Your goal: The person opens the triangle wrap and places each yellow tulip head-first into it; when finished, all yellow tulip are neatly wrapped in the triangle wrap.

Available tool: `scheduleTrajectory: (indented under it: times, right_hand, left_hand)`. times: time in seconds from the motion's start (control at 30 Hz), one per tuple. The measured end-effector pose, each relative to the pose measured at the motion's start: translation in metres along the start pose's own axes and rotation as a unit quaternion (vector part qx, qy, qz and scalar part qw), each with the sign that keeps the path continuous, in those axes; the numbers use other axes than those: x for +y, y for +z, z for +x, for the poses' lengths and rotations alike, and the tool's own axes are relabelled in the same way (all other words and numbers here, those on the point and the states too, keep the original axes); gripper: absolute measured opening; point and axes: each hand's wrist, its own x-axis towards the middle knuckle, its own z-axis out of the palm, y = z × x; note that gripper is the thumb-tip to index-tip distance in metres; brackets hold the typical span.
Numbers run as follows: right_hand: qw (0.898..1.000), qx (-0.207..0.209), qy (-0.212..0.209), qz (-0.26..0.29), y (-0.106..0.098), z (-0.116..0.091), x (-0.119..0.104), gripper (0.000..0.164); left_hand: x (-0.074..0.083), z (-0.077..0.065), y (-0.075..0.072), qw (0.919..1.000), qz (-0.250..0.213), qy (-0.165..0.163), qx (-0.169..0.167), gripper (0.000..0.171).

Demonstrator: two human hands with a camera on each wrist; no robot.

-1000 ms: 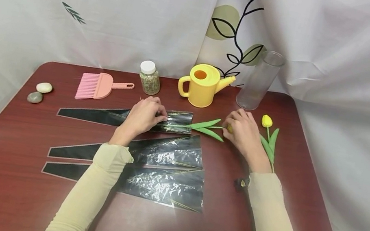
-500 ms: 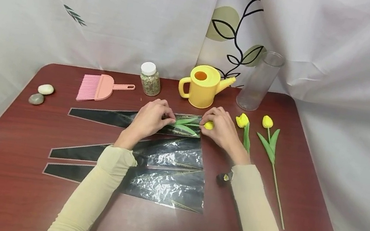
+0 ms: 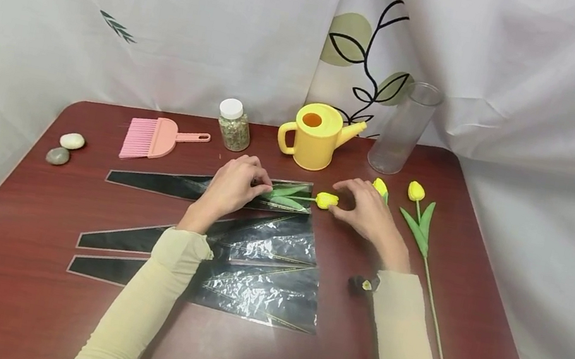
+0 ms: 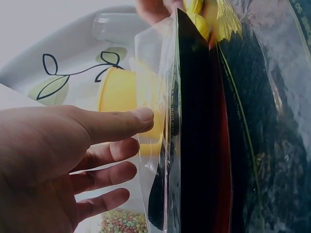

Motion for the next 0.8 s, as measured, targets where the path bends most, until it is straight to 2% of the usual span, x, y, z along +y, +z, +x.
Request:
scheduleTrajectory:
  times: [0.13,0.3,0.57,0.67,0.8]
  right_hand:
    - [0.999,-0.024,0.024,-0.018,-0.002,-0.005,0.006,0.041]
    - [0.999,-0.015,0.035,-0.023,0.002,-0.004,0.007,0.033]
    - [0.999,0.001,0.026,-0.023,0.007,-0.002,0.007,0.021]
    - [0.999,0.006,0.031,-0.005,0.008,-0.003,0.008,0.019]
    - [0.998,0.021,0.038,0.049,0.006,-0.003,0.004,0.018]
  left_hand:
    - [-0.001,-0.001,-0.001,1.0000,0.000,0.001,0.004,0.008]
    - [-0.002,-0.002,-0.002,0.9999,0.001,0.003,0.015,0.008]
    - [-0.001,-0.003,-0.003,0.9999,0.000,-0.002,0.012,0.008]
    - [0.000,-0.002,-0.002,0.9999,0.000,-0.006,0.008,0.008]
    - [0.001,-0.001,-0.001,0.9999,-0.002,-0.005,0.015,0.007]
